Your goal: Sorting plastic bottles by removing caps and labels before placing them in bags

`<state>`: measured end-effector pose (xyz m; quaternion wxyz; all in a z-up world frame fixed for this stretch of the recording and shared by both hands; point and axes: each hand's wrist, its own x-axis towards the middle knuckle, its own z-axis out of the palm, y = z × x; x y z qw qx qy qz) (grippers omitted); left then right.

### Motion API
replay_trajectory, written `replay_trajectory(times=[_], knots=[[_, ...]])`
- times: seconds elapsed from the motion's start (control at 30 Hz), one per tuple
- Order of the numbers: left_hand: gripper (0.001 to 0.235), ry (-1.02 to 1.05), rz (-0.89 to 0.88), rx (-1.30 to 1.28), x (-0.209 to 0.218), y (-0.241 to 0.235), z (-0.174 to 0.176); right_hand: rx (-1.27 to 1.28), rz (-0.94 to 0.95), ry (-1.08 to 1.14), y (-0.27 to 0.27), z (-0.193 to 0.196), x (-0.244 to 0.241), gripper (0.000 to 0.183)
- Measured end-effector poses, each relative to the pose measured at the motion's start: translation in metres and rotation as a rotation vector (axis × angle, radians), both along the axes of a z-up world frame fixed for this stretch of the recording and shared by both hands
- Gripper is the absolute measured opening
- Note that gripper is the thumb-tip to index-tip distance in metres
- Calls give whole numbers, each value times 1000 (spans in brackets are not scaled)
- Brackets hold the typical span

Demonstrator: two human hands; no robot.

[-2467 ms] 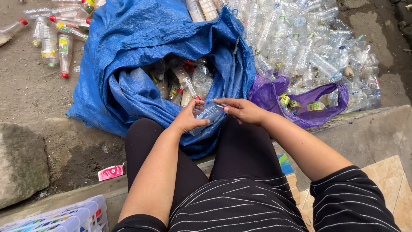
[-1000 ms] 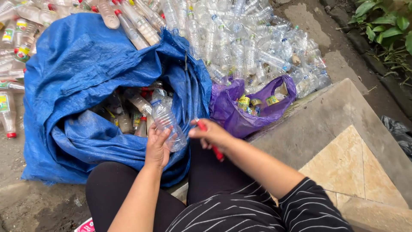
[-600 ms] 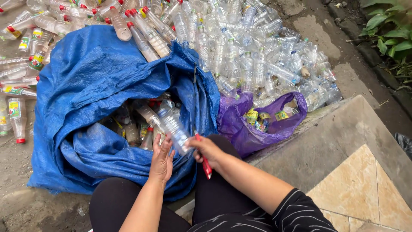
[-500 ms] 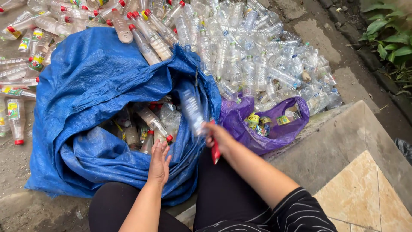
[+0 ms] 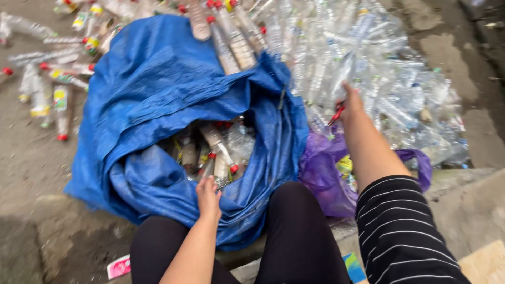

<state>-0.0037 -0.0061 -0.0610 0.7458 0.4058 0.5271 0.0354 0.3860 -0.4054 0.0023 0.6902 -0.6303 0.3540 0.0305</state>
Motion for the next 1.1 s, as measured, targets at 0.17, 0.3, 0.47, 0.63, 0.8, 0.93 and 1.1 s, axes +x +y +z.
replay_trajectory(times=[0.17,0.3,0.47,0.63,0.8,0.93,1.1], knots=[[74,136,39,118,-16,-12,-63,-296,105,-81,47,-40,9,66],[71,189,85,212,-14,-27,-52,-365,585,-83,168,-23,-95,50],[79,247,154,258,-28,-38,-85,-328,995,103,262,-107,-191,40],[82,391,150,277,-32,-41,-58,-641,1323,237,295,-238,-221,38],[77,472,88,252,-35,-48,-61,-985,1341,418,317,-195,-233,64],[76,500,17,284,-31,-54,-51,-985,1364,477,324,-204,-245,68],[74,423,-32,82,-16,-31,33,-1030,1276,423,334,-179,-257,54]])
